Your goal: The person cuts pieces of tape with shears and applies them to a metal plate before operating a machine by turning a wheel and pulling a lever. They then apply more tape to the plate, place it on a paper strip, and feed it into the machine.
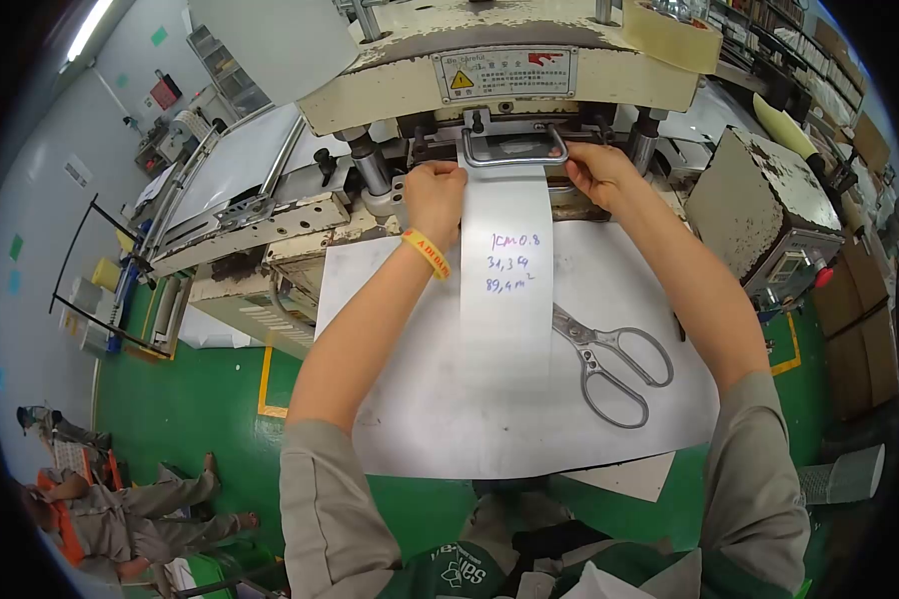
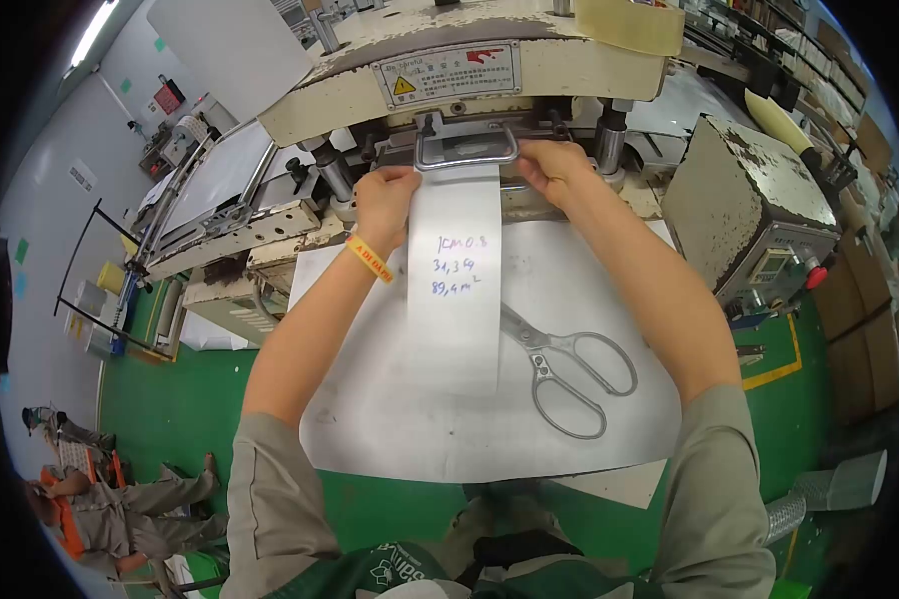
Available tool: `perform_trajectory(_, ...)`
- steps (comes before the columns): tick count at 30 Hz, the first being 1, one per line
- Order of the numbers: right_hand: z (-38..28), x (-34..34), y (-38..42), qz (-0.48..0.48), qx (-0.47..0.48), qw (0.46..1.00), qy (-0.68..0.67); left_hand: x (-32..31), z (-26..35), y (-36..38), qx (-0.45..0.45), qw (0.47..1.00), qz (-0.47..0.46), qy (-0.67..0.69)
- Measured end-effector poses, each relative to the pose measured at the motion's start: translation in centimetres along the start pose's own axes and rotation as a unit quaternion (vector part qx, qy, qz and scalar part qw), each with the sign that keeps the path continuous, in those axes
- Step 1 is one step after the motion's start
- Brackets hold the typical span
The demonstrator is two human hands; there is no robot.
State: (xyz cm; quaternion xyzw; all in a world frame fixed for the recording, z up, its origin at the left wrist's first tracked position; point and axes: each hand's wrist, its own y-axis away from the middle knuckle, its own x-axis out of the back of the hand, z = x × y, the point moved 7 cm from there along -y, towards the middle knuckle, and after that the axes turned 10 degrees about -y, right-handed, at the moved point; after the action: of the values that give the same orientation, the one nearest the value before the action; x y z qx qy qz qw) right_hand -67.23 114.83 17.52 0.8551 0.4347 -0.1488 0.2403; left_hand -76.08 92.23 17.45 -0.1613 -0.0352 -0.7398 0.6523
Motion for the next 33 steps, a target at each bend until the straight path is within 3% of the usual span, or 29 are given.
perform_trajectory(13,0.9,-1.1,-0.7,0.047,-0.014,0.999,-0.002,-1.2,0.2,-2.1,-0.008,0.999,0.027,-0.037)
perform_trajectory(21,0.8,-1.4,-0.3,0.059,0.001,0.998,0.004,2.1,2.7,3.2,-0.196,0.973,0.050,-0.112)
perform_trajectory(25,1.2,-1.3,-1.4,0.036,-0.012,0.999,-0.012,3.5,1.2,8.5,-0.039,0.997,-0.059,0.034)
perform_trajectory(28,1.1,-1.3,-1.2,0.037,-0.005,0.999,-0.005,3.0,0.4,11.7,0.109,0.979,-0.155,0.073)
perform_trajectory(31,1.1,-1.5,-0.6,0.042,-0.021,0.998,0.029,1.9,-0.6,11.6,0.099,0.969,-0.212,0.078)
perform_trajectory(33,0.9,-1.3,-0.7,0.021,-0.023,0.997,0.068,1.8,-0.6,11.0,0.075,0.970,-0.191,0.129)
